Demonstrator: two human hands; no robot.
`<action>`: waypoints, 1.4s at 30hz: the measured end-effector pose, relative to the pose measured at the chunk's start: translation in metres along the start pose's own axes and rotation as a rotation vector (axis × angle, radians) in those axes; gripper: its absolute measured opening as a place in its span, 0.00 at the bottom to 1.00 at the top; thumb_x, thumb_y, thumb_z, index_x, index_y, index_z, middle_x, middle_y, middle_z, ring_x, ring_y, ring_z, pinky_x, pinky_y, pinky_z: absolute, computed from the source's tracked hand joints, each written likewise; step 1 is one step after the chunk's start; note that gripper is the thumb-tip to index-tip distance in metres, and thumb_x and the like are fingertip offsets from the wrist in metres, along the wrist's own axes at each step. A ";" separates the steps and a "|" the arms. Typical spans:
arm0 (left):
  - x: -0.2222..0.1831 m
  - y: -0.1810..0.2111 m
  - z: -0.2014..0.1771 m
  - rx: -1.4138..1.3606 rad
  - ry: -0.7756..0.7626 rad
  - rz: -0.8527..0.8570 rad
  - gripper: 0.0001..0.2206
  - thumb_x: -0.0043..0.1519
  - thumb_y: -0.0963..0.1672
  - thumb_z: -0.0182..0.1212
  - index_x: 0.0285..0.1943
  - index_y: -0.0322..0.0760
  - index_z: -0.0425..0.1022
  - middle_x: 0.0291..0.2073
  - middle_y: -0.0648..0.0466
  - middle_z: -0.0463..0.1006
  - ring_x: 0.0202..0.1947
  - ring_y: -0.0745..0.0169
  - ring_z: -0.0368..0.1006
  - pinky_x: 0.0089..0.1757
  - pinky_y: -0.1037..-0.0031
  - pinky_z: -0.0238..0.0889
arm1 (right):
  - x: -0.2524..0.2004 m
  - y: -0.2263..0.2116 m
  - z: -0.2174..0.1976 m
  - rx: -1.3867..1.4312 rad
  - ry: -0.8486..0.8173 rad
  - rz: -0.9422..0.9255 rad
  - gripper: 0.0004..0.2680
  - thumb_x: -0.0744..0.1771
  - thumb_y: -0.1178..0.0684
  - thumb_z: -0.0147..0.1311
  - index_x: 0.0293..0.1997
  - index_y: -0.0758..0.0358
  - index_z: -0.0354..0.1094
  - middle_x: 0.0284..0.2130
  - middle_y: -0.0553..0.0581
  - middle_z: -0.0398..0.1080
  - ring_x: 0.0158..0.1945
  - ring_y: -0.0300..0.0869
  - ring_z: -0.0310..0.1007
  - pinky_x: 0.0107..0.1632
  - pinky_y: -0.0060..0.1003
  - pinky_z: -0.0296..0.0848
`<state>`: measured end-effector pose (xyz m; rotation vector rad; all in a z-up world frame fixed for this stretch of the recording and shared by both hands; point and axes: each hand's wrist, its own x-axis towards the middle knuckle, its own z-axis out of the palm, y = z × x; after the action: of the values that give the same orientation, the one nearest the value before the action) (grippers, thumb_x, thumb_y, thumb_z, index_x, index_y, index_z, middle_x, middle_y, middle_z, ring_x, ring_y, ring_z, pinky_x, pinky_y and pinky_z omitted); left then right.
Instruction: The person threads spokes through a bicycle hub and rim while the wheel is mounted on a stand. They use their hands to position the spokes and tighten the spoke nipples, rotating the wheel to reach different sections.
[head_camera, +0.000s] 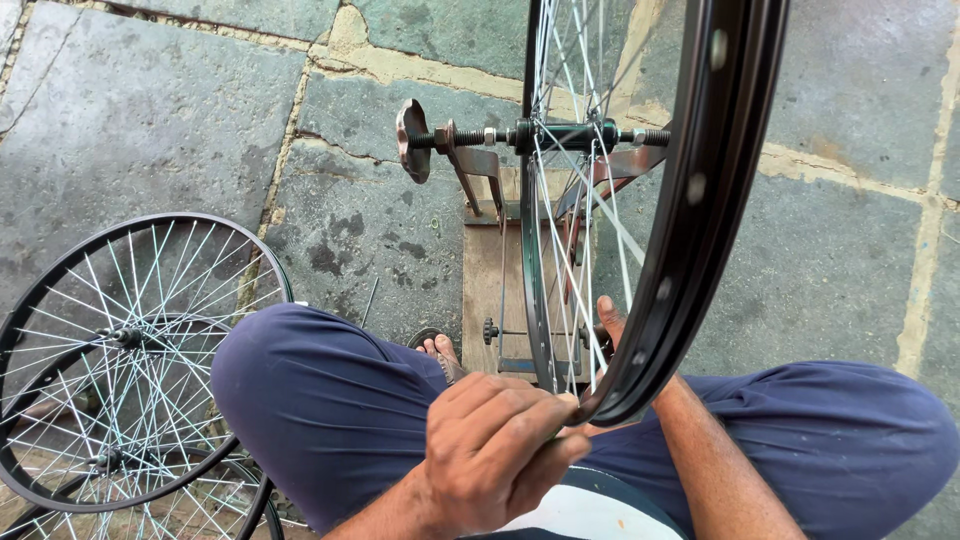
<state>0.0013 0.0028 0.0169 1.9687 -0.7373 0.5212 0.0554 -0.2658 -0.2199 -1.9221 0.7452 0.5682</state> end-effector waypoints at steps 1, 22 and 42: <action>-0.001 -0.002 0.000 -0.016 0.026 0.004 0.13 0.66 0.46 0.70 0.50 0.30 0.76 0.37 0.51 0.82 0.37 0.58 0.80 0.38 0.70 0.70 | 0.001 0.001 0.000 -0.009 0.008 0.015 0.31 0.64 0.26 0.51 0.42 0.77 0.78 0.26 0.68 0.74 0.29 0.50 0.78 0.30 0.44 0.78; -0.024 -0.136 0.072 -0.345 -0.210 -0.765 0.38 0.63 0.57 0.66 0.71 0.26 0.61 0.62 0.31 0.69 0.62 0.39 0.68 0.57 0.56 0.62 | -0.050 -0.045 -0.003 0.120 -0.327 -0.443 0.17 0.64 0.62 0.59 0.60 0.64 0.68 0.39 0.54 0.76 0.40 0.35 0.76 0.41 0.29 0.75; -0.033 -0.144 0.078 -0.371 -0.336 -0.772 0.36 0.60 0.57 0.61 0.69 0.29 0.64 0.51 0.43 0.79 0.52 0.46 0.77 0.50 0.61 0.69 | -0.080 -0.075 0.007 0.061 -0.396 -0.401 0.12 0.67 0.55 0.60 0.55 0.67 0.75 0.33 0.53 0.75 0.35 0.37 0.73 0.38 0.34 0.74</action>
<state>0.0799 -0.0019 -0.1309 1.8173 -0.1957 -0.3907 0.0517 -0.2129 -0.1238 -1.7617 0.1175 0.6364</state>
